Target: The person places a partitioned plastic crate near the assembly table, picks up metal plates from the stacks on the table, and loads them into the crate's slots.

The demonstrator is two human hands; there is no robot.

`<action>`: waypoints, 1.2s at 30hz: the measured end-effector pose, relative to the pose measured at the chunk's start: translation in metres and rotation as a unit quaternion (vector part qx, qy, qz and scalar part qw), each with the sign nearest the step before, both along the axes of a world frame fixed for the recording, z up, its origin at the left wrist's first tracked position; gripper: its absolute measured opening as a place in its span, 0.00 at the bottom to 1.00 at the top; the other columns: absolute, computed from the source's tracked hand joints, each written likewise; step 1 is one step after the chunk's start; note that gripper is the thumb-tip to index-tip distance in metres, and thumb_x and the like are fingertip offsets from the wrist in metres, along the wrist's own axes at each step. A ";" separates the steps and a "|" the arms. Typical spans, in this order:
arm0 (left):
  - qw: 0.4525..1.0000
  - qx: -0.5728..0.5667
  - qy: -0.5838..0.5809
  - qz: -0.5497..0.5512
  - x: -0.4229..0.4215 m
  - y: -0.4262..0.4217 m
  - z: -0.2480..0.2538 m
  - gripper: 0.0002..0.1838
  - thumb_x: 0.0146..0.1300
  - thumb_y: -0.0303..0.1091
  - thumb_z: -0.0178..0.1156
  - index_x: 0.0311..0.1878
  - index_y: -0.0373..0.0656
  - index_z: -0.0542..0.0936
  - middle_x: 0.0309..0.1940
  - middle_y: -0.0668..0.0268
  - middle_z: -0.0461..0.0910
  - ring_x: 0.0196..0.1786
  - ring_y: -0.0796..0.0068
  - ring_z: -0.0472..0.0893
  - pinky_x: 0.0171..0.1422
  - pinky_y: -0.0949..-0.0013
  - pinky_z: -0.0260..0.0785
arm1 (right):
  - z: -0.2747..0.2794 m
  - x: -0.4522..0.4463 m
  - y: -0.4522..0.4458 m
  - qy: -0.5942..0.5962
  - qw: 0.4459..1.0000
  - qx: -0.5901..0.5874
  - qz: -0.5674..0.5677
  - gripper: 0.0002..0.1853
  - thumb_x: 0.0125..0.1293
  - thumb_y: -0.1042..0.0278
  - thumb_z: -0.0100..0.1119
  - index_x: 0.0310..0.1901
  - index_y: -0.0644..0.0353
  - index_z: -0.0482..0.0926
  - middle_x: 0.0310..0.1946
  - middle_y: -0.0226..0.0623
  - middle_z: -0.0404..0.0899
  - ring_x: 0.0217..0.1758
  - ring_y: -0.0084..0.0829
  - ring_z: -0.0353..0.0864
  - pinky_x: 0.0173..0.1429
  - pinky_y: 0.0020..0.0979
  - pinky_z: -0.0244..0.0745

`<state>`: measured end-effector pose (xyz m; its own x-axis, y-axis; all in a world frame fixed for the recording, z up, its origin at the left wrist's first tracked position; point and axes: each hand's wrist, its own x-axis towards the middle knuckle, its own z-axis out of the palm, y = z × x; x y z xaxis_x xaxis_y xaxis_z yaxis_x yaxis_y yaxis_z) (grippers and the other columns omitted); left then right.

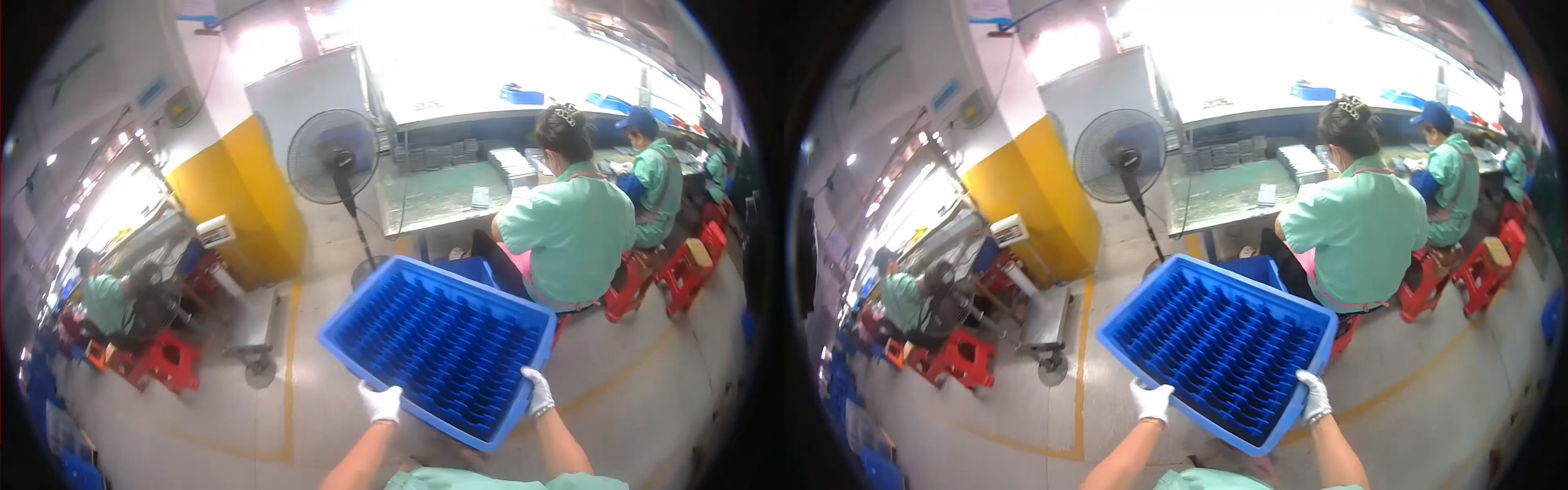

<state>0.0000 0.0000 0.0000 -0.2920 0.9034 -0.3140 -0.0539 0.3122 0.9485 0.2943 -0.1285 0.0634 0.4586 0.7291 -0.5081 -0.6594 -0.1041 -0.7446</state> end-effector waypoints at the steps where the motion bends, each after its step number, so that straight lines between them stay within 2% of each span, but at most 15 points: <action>1: 0.999 -0.015 0.006 -0.035 0.017 -0.005 0.005 0.44 0.39 0.25 0.69 0.61 0.37 0.58 0.50 0.55 0.73 0.51 0.64 0.76 0.60 0.65 0.67 | -0.006 0.007 -0.023 -0.013 0.999 -0.027 -0.038 0.20 0.49 0.66 0.63 0.47 0.54 0.76 0.36 0.36 0.81 0.38 0.37 0.81 0.47 0.41 0.79; 2: 0.996 -0.034 0.033 -0.073 0.030 -0.011 0.001 0.44 0.39 0.25 0.69 0.61 0.37 0.57 0.50 0.55 0.74 0.50 0.64 0.76 0.60 0.66 0.67 | -0.018 0.014 -0.044 -0.015 0.997 -0.025 -0.069 0.20 0.47 0.66 0.63 0.45 0.54 0.76 0.35 0.35 0.80 0.37 0.37 0.81 0.45 0.41 0.79; 3: 0.982 -0.060 0.142 -0.109 -0.081 0.035 0.002 0.44 0.39 0.25 0.69 0.62 0.37 0.57 0.49 0.55 0.74 0.50 0.64 0.76 0.60 0.66 0.67 | -0.065 -0.100 -0.012 0.065 0.992 -0.030 -0.100 0.19 0.46 0.66 0.64 0.43 0.54 0.76 0.35 0.35 0.80 0.36 0.37 0.81 0.44 0.40 0.79; 6: 0.975 -0.027 0.116 -0.189 -0.074 0.057 -0.028 0.43 0.41 0.32 0.72 0.60 0.36 0.60 0.51 0.53 0.74 0.54 0.62 0.75 0.61 0.64 0.65 | -0.122 -0.112 -0.027 0.114 0.981 -0.024 -0.155 0.23 0.42 0.64 0.64 0.46 0.53 0.76 0.35 0.35 0.80 0.39 0.37 0.79 0.46 0.40 0.78; 9: 0.938 -0.027 0.152 -0.310 -0.082 0.101 -0.031 0.44 0.42 0.43 0.74 0.58 0.36 0.61 0.51 0.51 0.73 0.56 0.60 0.73 0.62 0.62 0.64 | -0.096 -0.127 -0.020 0.065 0.978 -0.037 -0.193 0.26 0.42 0.60 0.63 0.47 0.54 0.75 0.35 0.38 0.80 0.37 0.40 0.80 0.46 0.43 0.78; 10: 0.911 -0.040 0.217 -0.348 -0.087 0.119 0.017 0.45 0.44 0.54 0.72 0.57 0.35 0.63 0.51 0.49 0.73 0.57 0.57 0.72 0.61 0.61 0.64 | -0.088 -0.130 -0.016 0.084 0.975 -0.056 -0.196 0.25 0.41 0.59 0.64 0.46 0.52 0.75 0.35 0.37 0.80 0.36 0.38 0.79 0.45 0.42 0.78; 13: 0.884 0.011 0.371 -0.284 -0.125 0.212 0.039 0.39 0.46 0.54 0.70 0.53 0.36 0.68 0.49 0.49 0.74 0.54 0.55 0.74 0.59 0.59 0.65 | -0.103 -0.143 -0.017 0.118 0.956 -0.142 -0.229 0.23 0.39 0.56 0.64 0.41 0.50 0.76 0.32 0.34 0.79 0.33 0.36 0.78 0.41 0.42 0.77; 17: 0.855 0.098 0.387 -0.331 -0.124 0.322 0.067 0.38 0.47 0.54 0.69 0.54 0.37 0.71 0.51 0.50 0.74 0.53 0.54 0.75 0.58 0.59 0.67 | -0.113 -0.152 -0.010 -0.007 0.948 -0.163 -0.274 0.19 0.44 0.59 0.65 0.41 0.50 0.75 0.28 0.29 0.76 0.31 0.31 0.76 0.39 0.37 0.75; 18: 0.820 0.105 0.421 -0.374 -0.113 0.340 0.070 0.43 0.48 0.60 0.66 0.60 0.38 0.68 0.56 0.50 0.72 0.58 0.53 0.73 0.61 0.60 0.65 | -0.129 -0.148 -0.019 -0.111 0.939 -0.169 -0.277 0.19 0.50 0.60 0.66 0.44 0.53 0.75 0.30 0.28 0.76 0.32 0.27 0.75 0.39 0.32 0.74; 21: 0.736 0.062 0.418 -0.529 -0.079 0.381 0.065 0.47 0.48 0.65 0.62 0.63 0.38 0.66 0.59 0.49 0.70 0.62 0.53 0.71 0.64 0.60 0.62 | -0.103 -0.161 -0.013 -0.180 0.886 -0.310 -0.293 0.21 0.55 0.58 0.66 0.46 0.58 0.74 0.31 0.29 0.76 0.32 0.25 0.74 0.40 0.30 0.72; 25: 0.632 0.047 0.355 -0.687 -0.056 0.413 0.052 0.44 0.49 0.58 0.63 0.66 0.43 0.63 0.57 0.49 0.72 0.62 0.53 0.71 0.65 0.61 0.62 | -0.069 -0.227 0.000 -0.217 0.860 -0.400 -0.232 0.21 0.57 0.59 0.66 0.48 0.63 0.75 0.37 0.34 0.80 0.36 0.27 0.77 0.47 0.30 0.73; 28: 0.639 0.055 0.321 -0.697 -0.044 0.422 0.022 0.38 0.51 0.43 0.62 0.65 0.44 0.62 0.54 0.47 0.74 0.57 0.50 0.74 0.62 0.59 0.65 | -0.091 -0.271 0.018 -0.124 0.792 -0.478 -0.359 0.24 0.56 0.60 0.67 0.50 0.67 0.76 0.42 0.39 0.80 0.39 0.28 0.78 0.50 0.31 0.73; 30: 0.650 0.077 0.293 -0.697 -0.045 0.427 0.004 0.35 0.54 0.41 0.56 0.66 0.47 0.61 0.47 0.43 0.77 0.49 0.44 0.77 0.57 0.53 0.68 | -0.105 -0.289 0.021 -0.137 0.755 -0.481 -0.425 0.25 0.56 0.59 0.67 0.49 0.69 0.76 0.41 0.39 0.80 0.40 0.29 0.77 0.51 0.32 0.72; 33: 0.627 0.088 0.274 -0.724 -0.024 0.464 0.035 0.34 0.55 0.38 0.54 0.67 0.48 0.60 0.41 0.44 0.79 0.44 0.43 0.79 0.52 0.51 0.70 | -0.102 -0.314 0.061 -0.196 0.719 -0.469 -0.475 0.31 0.55 0.56 0.69 0.50 0.75 0.72 0.45 0.43 0.78 0.43 0.33 0.77 0.51 0.35 0.73; 36: 0.612 0.095 0.277 -0.735 0.001 0.506 0.052 0.32 0.56 0.37 0.53 0.66 0.47 0.60 0.40 0.46 0.79 0.43 0.44 0.79 0.50 0.51 0.71 | -0.112 -0.319 0.095 -0.115 0.667 -0.514 -0.527 0.33 0.56 0.54 0.68 0.52 0.76 0.70 0.46 0.45 0.77 0.44 0.33 0.77 0.50 0.34 0.75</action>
